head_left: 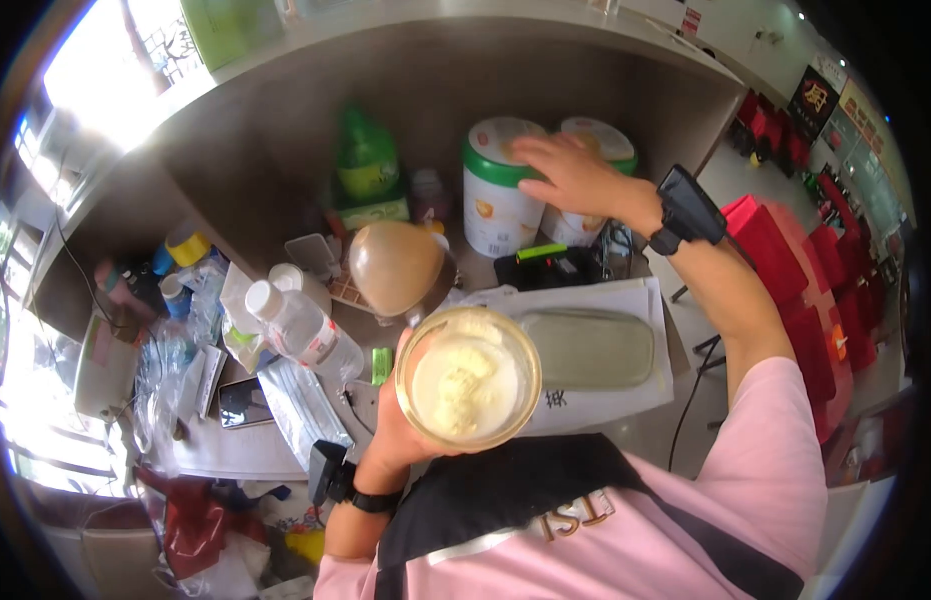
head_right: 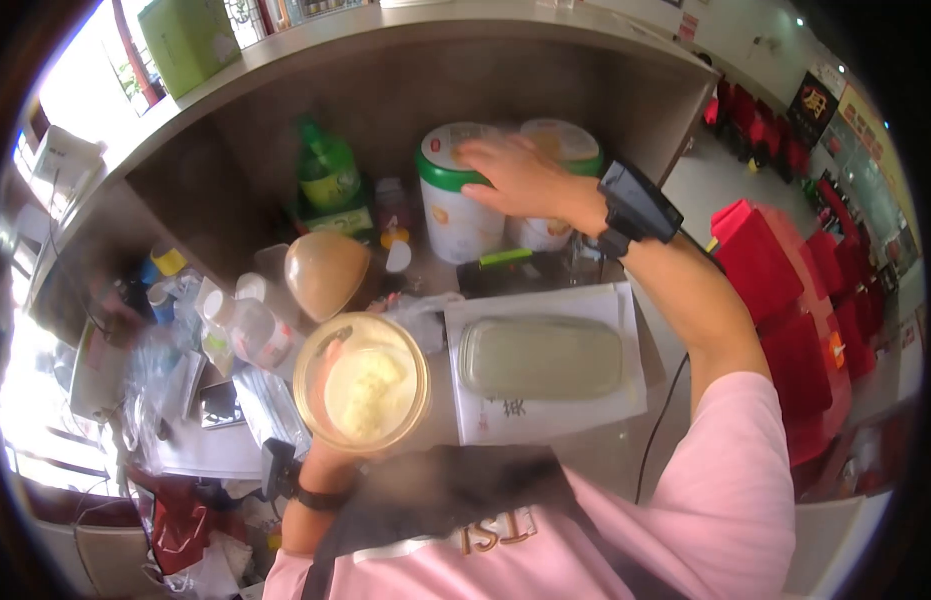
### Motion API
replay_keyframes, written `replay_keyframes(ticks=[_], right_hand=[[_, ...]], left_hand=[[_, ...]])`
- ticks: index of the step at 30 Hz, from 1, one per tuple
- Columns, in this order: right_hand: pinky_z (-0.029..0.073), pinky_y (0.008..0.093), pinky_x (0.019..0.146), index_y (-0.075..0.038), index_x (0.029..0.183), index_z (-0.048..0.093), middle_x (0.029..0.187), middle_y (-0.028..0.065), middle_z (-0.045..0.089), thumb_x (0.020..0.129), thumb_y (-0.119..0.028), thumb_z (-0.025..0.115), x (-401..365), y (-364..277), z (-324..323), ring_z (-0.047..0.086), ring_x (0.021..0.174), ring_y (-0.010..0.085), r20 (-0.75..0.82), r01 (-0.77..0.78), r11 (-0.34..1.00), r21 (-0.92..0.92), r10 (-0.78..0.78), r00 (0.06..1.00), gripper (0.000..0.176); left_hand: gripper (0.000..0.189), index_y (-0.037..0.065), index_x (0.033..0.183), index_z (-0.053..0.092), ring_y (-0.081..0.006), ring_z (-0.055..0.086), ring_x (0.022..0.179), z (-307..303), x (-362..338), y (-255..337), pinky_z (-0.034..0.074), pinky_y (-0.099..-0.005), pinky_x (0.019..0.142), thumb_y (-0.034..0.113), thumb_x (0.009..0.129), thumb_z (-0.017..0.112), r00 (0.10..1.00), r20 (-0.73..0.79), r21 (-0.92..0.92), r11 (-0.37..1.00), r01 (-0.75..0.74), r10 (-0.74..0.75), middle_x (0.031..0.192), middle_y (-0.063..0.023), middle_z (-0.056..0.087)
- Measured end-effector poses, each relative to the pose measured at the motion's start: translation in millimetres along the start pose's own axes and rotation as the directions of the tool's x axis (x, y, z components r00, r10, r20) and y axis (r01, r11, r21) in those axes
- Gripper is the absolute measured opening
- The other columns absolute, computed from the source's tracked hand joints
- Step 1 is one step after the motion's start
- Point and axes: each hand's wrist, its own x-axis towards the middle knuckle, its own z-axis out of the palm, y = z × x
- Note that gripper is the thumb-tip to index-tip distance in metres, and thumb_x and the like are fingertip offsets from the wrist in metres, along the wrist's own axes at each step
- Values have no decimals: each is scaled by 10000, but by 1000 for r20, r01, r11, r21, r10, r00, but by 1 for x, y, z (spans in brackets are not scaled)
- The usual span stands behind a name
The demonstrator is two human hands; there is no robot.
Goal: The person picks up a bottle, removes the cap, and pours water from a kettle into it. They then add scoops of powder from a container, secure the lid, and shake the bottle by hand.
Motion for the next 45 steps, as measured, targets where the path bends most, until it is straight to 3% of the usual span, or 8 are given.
replay_keyframes(ticks=[2,4,9,17,24,26,39,45], right_hand=[[323,337,943,-37,1173,447,1237,127,418,791,-240,560,3,-24,-13,395,1153,242,-146,29,950,311,17,989,447],[324,321,941,-35,1203,419,1259,118,395,772,-250,604,5,-51,-23,383,1167,220,-267,103,809,579,69,961,516],[314,313,954,-21,1290,283,1232,101,414,566,-402,782,-7,-82,-20,399,1146,185,193,-208,-12,978,-323,926,958],[367,277,897,-17,1240,351,1099,69,497,502,-310,806,-63,-98,-38,461,1044,141,328,-324,92,941,-31,944,915],[374,265,875,-15,1217,381,1067,57,514,604,-391,708,-114,-108,-67,488,1003,148,73,-223,199,954,570,819,790],[375,275,870,-5,1211,385,1071,58,511,631,-444,677,-122,-127,-84,491,999,156,-44,-108,155,982,745,666,785],[326,308,941,-12,1298,205,1208,109,395,489,-278,841,-208,-125,-98,408,1118,190,-158,25,522,852,212,964,1062],[360,384,915,-12,1264,228,1203,177,383,383,-335,871,-224,-106,-91,421,1098,259,-177,180,160,970,-36,984,1138]], left_hand=[[867,-70,1142,454,-262,450,1101,-4,4,1,272,-370,982,373,489,815,948,-50,-297,911,287,-315,1195,-171,457],[862,-59,1150,452,-285,403,1128,0,5,7,285,-373,965,379,499,809,837,394,215,847,-486,381,1196,-172,446],[809,-41,1146,459,-289,387,1101,10,3,17,304,-362,932,337,517,801,730,594,131,855,-502,337,1169,-170,442],[837,-24,1176,435,-274,303,1194,23,-17,24,276,-354,961,305,501,805,786,585,-48,959,278,-199,1260,-175,352],[894,-18,1201,426,-277,182,1288,39,-18,5,254,-349,990,320,476,826,878,456,-166,955,247,-148,1401,-194,99],[920,-17,1222,401,-241,288,1237,45,-17,-2,286,-338,973,329,484,827,860,482,-41,985,-167,166,1357,-169,241],[761,10,1166,449,-163,463,1023,146,-46,-46,376,-314,881,255,544,813,951,309,-40,999,-1,13,1107,-73,506],[689,16,1149,451,-108,477,979,162,-62,-36,403,-272,838,220,583,786,882,472,73,996,-49,9,1073,-51,530]])
